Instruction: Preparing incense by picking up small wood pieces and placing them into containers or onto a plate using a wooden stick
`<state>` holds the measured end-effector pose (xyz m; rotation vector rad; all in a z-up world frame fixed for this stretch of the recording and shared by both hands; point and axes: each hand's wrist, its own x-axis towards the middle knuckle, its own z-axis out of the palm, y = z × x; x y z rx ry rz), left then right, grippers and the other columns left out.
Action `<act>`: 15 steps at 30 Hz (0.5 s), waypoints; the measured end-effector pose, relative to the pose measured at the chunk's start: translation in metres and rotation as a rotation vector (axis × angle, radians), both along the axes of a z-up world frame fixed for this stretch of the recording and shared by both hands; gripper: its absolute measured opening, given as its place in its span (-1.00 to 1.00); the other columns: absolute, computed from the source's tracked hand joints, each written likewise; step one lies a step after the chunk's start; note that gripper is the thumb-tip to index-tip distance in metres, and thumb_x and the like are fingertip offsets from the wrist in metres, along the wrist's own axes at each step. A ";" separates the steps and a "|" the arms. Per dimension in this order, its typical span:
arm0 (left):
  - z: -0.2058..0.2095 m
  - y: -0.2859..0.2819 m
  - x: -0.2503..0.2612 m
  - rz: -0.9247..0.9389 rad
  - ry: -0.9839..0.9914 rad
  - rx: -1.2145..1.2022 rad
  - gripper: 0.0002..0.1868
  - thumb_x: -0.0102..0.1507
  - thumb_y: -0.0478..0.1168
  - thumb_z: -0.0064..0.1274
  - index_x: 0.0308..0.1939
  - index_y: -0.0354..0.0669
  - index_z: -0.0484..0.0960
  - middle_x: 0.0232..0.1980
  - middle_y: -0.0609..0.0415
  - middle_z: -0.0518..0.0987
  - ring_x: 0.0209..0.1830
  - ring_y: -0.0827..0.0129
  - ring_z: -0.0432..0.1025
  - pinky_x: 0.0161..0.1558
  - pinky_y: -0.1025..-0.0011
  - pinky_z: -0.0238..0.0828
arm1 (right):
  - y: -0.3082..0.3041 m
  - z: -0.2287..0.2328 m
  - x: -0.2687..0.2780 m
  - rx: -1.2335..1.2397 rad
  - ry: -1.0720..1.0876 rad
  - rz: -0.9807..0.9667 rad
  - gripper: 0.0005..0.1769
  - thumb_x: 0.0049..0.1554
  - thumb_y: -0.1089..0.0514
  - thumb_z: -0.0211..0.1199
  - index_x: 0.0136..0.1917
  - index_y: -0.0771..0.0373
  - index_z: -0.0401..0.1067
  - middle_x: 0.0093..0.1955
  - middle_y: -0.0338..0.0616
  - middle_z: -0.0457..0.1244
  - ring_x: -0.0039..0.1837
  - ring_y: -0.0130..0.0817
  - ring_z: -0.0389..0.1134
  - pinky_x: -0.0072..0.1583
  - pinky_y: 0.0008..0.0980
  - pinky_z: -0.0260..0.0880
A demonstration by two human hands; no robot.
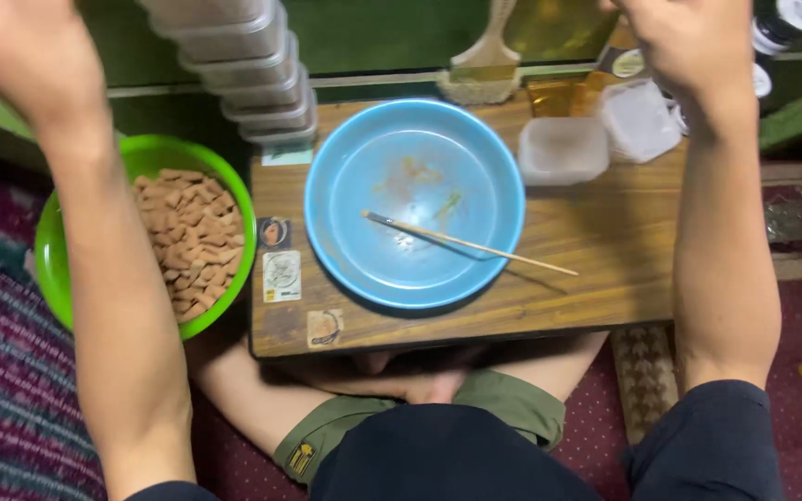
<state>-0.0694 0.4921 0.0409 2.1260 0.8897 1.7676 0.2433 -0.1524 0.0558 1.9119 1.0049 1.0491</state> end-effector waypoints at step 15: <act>0.078 -0.366 0.044 -0.963 0.018 0.145 -0.87 0.43 -0.40 -0.07 -0.13 -0.39 0.59 -0.05 -0.21 0.57 0.05 0.01 0.44 0.17 0.12 0.35 | -0.065 -0.055 -0.102 0.802 1.019 -0.369 -0.26 0.17 -0.32 0.43 0.29 0.35 0.49 0.38 0.34 0.20 0.36 0.17 0.15 0.33 0.20 0.20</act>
